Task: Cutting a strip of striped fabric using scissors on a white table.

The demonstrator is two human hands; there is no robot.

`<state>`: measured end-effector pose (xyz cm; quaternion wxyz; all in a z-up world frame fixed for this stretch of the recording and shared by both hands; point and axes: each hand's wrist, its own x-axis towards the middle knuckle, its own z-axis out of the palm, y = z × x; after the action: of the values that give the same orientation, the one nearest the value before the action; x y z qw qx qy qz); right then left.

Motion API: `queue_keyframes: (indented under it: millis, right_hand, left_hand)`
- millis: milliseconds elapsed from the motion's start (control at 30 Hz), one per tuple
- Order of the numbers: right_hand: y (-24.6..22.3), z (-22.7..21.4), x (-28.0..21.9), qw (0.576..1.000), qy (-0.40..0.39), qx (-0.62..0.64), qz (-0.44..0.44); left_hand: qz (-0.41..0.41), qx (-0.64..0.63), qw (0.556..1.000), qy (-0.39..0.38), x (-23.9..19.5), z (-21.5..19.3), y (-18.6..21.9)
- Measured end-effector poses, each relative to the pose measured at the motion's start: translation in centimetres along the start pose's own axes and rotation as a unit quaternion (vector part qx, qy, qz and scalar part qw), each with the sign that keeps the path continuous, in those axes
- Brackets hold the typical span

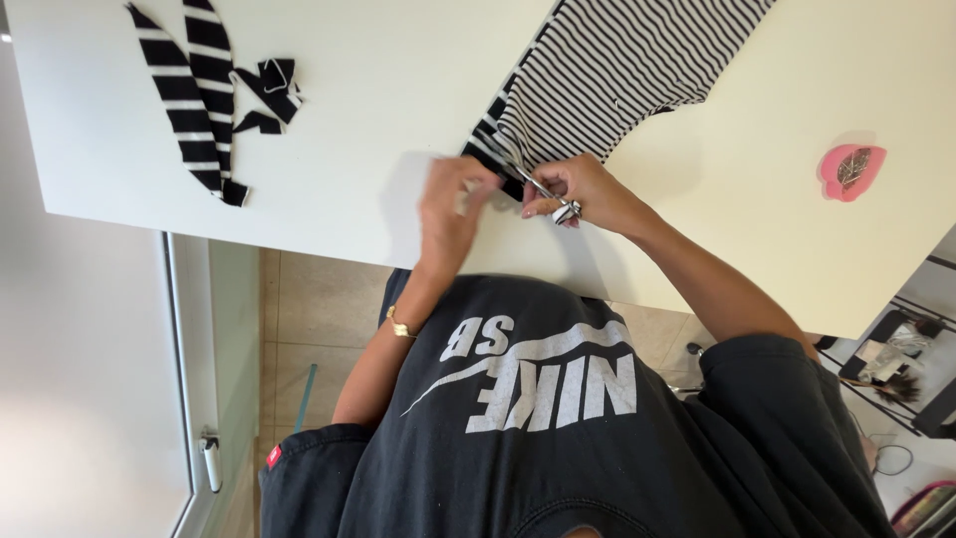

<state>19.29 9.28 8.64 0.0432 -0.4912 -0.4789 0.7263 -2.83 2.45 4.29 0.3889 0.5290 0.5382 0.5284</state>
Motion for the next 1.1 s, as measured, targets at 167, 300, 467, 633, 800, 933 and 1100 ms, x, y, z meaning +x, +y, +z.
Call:
queue_keyframes:
  millis: [167,300,467,633,800,933,1100]
  right_hand:
    - [-1.1,-0.5,-4.1,0.998,-0.010,-0.039,0.047]
    - [-2.6,-0.3,-7.6,0.978,-0.003,-0.107,0.177]
    - [4.1,1.5,-10.3,0.983,0.022,-0.056,0.173]
    - [7.7,2.9,-12.0,0.994,0.050,0.012,0.097]
    - [10.1,3.8,-11.5,0.996,0.077,0.030,0.026]
    - [10.6,4.5,-10.3,0.992,0.089,0.083,0.011]
    - [11.2,5.3,-9.0,0.987,0.095,0.126,-0.038]
  left_hand:
    - [-0.084,0.021,0.992,0.087,4.1,-2.7,-0.3]
    - [-0.086,0.141,0.982,0.093,5.8,-4.2,0.0]
    - [-0.096,0.409,0.900,-0.119,5.1,-2.2,1.4]
    - [0.233,0.251,0.927,-0.152,-4.3,1.2,-3.0]
    - [0.239,0.294,0.916,-0.129,-3.3,2.3,-3.2]
    - [0.248,0.296,0.913,-0.129,-3.0,2.6,-4.0]
    - [0.215,0.266,0.931,-0.132,-2.7,2.1,-3.4]
